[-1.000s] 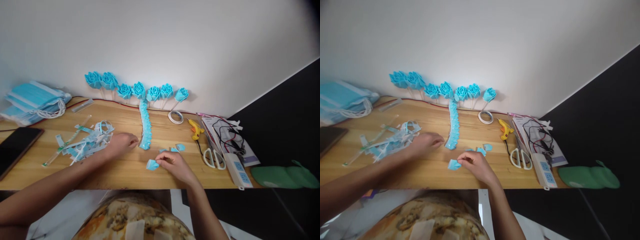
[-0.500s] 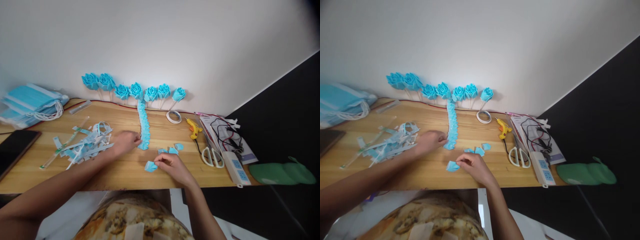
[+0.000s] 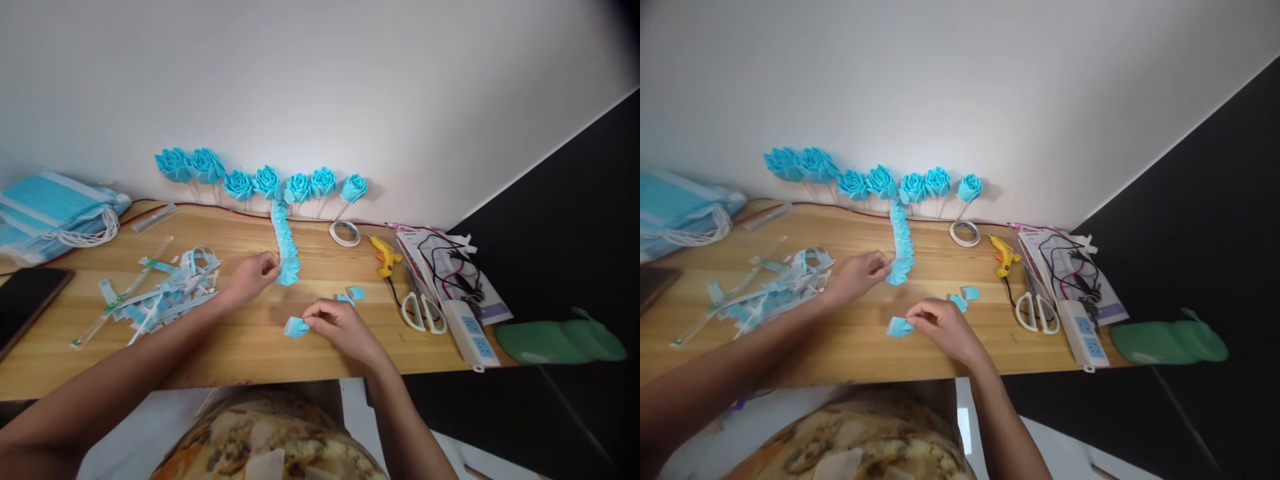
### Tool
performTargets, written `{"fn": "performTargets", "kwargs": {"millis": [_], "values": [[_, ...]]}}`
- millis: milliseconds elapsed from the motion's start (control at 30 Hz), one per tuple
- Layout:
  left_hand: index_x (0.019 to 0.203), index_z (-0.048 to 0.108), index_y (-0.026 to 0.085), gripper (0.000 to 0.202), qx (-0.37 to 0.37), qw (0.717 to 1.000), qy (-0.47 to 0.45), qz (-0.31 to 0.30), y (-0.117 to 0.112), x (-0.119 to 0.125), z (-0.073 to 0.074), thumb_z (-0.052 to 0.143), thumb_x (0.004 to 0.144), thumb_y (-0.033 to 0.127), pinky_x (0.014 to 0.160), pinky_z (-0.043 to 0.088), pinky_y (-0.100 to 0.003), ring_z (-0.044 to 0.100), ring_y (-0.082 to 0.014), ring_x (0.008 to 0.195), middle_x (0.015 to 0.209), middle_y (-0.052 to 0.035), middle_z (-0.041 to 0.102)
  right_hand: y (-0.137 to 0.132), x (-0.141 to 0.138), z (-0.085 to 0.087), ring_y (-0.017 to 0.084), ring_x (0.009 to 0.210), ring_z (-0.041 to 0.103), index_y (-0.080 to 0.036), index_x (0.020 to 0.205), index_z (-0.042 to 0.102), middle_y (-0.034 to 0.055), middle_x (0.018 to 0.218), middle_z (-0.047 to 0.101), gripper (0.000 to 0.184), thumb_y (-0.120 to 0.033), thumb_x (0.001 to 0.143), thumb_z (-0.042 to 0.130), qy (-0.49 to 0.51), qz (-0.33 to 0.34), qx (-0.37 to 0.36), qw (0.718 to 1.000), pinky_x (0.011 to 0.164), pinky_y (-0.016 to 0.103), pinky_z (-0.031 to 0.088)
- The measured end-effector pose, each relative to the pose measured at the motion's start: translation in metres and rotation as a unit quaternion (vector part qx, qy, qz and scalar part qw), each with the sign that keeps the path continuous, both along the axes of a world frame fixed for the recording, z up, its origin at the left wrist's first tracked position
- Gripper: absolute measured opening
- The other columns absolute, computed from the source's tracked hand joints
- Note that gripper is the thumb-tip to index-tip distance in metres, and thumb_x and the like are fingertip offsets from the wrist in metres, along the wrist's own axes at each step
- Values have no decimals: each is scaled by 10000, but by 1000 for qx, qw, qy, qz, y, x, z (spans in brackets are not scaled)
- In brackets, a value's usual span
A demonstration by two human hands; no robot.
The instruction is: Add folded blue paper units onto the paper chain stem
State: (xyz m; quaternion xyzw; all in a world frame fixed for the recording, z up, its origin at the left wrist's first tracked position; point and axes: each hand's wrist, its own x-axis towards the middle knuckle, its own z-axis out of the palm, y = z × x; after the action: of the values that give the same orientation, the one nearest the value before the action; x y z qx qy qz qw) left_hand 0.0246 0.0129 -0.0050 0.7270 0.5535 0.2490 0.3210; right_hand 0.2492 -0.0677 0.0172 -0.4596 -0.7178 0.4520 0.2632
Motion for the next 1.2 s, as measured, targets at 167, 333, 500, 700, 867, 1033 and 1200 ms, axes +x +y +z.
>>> {"fn": "performTargets", "kwargs": {"millis": [167, 333, 500, 700, 867, 1033, 1200], "values": [[803, 475, 196, 147, -84, 981, -175, 11, -5, 3, -11, 494, 834, 339, 579, 483, -250, 648, -162, 583, 640, 5, 658, 14, -10, 9, 114, 700, 585, -194, 817, 697, -15, 788, 693, 115, -233, 874, 605, -27, -1, 38, 999, 657, 216, 413], [810, 493, 196, 132, -51, 984, -169, 7, -9, 1, -18, 505, 836, 326, 550, 452, -228, 610, -137, 538, 602, 34, 629, 25, -22, 17, 121, 782, 609, -214, 839, 686, -18, 845, 699, 124, -218, 907, 582, -91, 12, 109, 990, 724, 226, 410], [765, 506, 188, 127, 13, 991, -132, 14, -10, -1, -18, 507, 817, 304, 531, 393, -219, 542, -119, 535, 600, 33, 590, 32, -33, 12, 142, 858, 622, -231, 873, 683, -9, 912, 715, 145, -241, 941, 554, -169, 12, 191, 967, 756, 245, 396], [790, 475, 189, 130, -36, 977, -212, -12, -12, 0, -21, 504, 835, 307, 513, 415, -205, 566, -113, 509, 571, 45, 588, 36, -35, 2, 162, 858, 622, -230, 888, 676, 9, 913, 719, 191, -268, 967, 506, -203, -10, 235, 950, 759, 262, 395], [784, 479, 186, 126, -19, 982, -188, 0, -12, -1, -20, 501, 832, 300, 519, 401, -204, 549, -109, 516, 583, 39, 587, 35, -30, 4, 148, 849, 619, -242, 889, 667, -9, 901, 710, 183, -260, 970, 504, -185, 4, 212, 959, 757, 249, 396], [782, 487, 181, 110, 20, 988, -156, -7, -12, -1, -21, 485, 829, 281, 524, 381, -201, 537, -108, 540, 602, 32, 586, 36, -30, 8, 139, 848, 627, -245, 874, 666, -22, 898, 714, 149, -244, 951, 540, -189, -2, 200, 961, 756, 241, 397], [769, 486, 174, 127, 15, 987, -162, -16, -13, 0, -21, 491, 826, 288, 527, 378, -198, 525, -103, 542, 610, 27, 583, 40, -34, 6, 148, 843, 637, -240, 856, 668, -21, 893, 723, 95, -236, 917, 596, -218, -18, 209, 953, 743, 247, 393]]}}
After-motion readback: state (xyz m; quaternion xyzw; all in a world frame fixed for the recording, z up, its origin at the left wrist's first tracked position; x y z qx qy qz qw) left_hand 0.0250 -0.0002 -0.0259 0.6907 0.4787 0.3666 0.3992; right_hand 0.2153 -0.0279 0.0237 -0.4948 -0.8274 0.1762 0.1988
